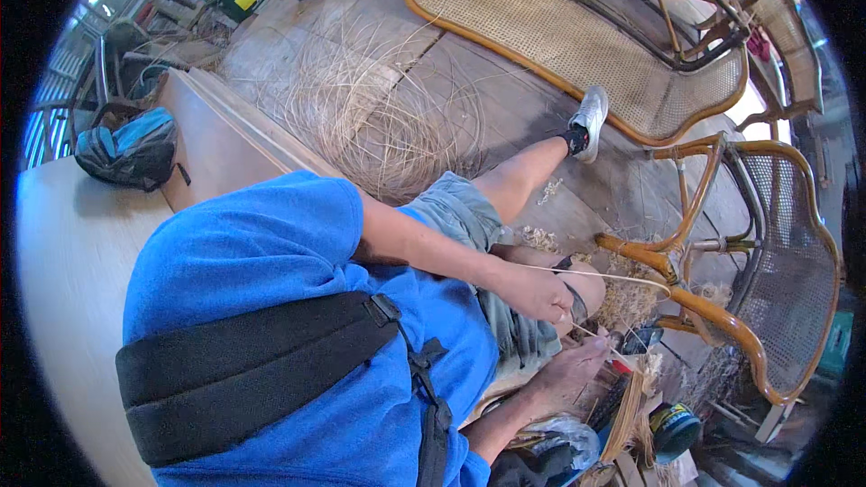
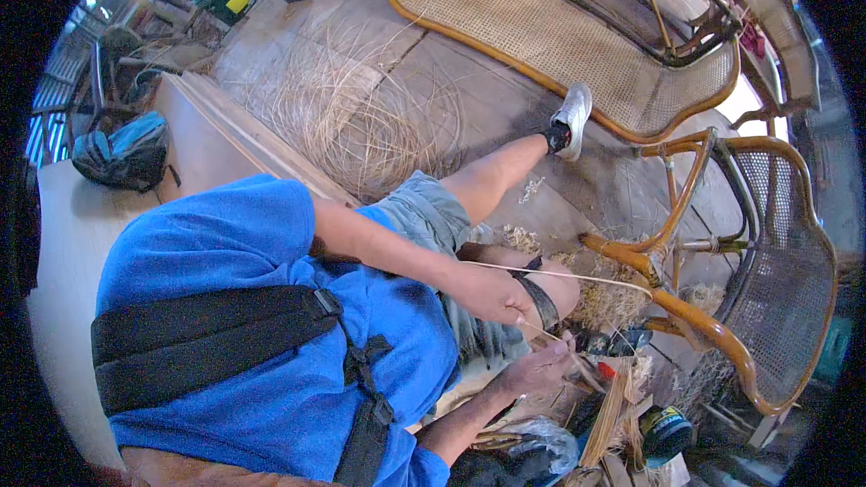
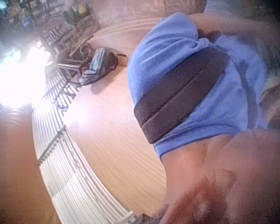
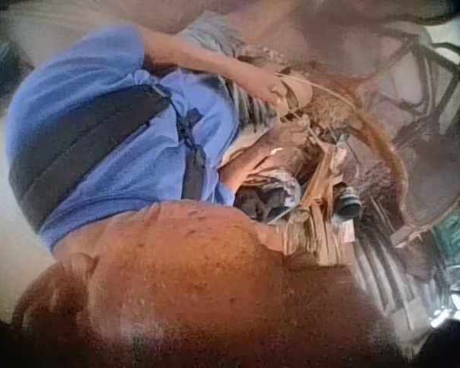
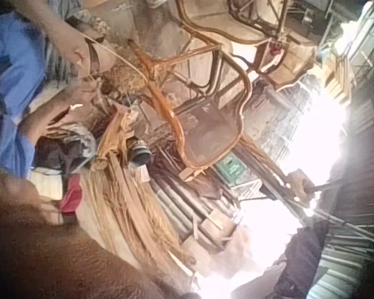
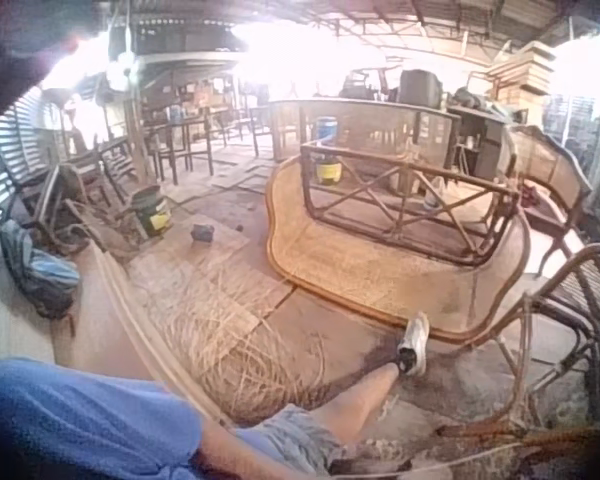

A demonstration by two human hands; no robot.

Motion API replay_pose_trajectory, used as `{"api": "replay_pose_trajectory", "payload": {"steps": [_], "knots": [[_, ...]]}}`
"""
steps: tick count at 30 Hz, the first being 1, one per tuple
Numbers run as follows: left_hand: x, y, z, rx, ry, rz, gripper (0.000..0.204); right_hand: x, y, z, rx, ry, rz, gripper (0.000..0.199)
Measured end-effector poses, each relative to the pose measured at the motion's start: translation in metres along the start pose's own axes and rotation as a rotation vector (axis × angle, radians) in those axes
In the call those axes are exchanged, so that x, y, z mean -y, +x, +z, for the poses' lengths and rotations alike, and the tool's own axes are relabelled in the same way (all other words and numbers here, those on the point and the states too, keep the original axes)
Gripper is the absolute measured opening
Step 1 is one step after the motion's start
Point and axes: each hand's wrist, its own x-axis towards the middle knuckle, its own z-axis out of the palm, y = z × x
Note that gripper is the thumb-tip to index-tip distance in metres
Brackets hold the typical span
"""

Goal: The person is hand-weaving thin bamboo or rattan strips around a furniture frame to wrap and reinforce the structure.

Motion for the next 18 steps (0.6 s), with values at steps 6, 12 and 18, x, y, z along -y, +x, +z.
{"api": "replay_pose_trajectory", "payload": {"steps": [6,12,18], "knots": [[-0.019,-0.001,-0.009,-0.099,-0.123,0.067,0.022,-0.021,0.025,-0.027,-0.174,0.207,0.202,0.049],[-0.017,0.02,-0.001,-0.05,-0.162,0.087,0.022,0.027,0.0,-0.024,0.112,0.708,0.284,0.019],[0.021,0.013,-0.023,0.065,0.027,0.09,0.026,0.0,0.031,-0.082,-0.23,0.449,0.268,0.022]]}}
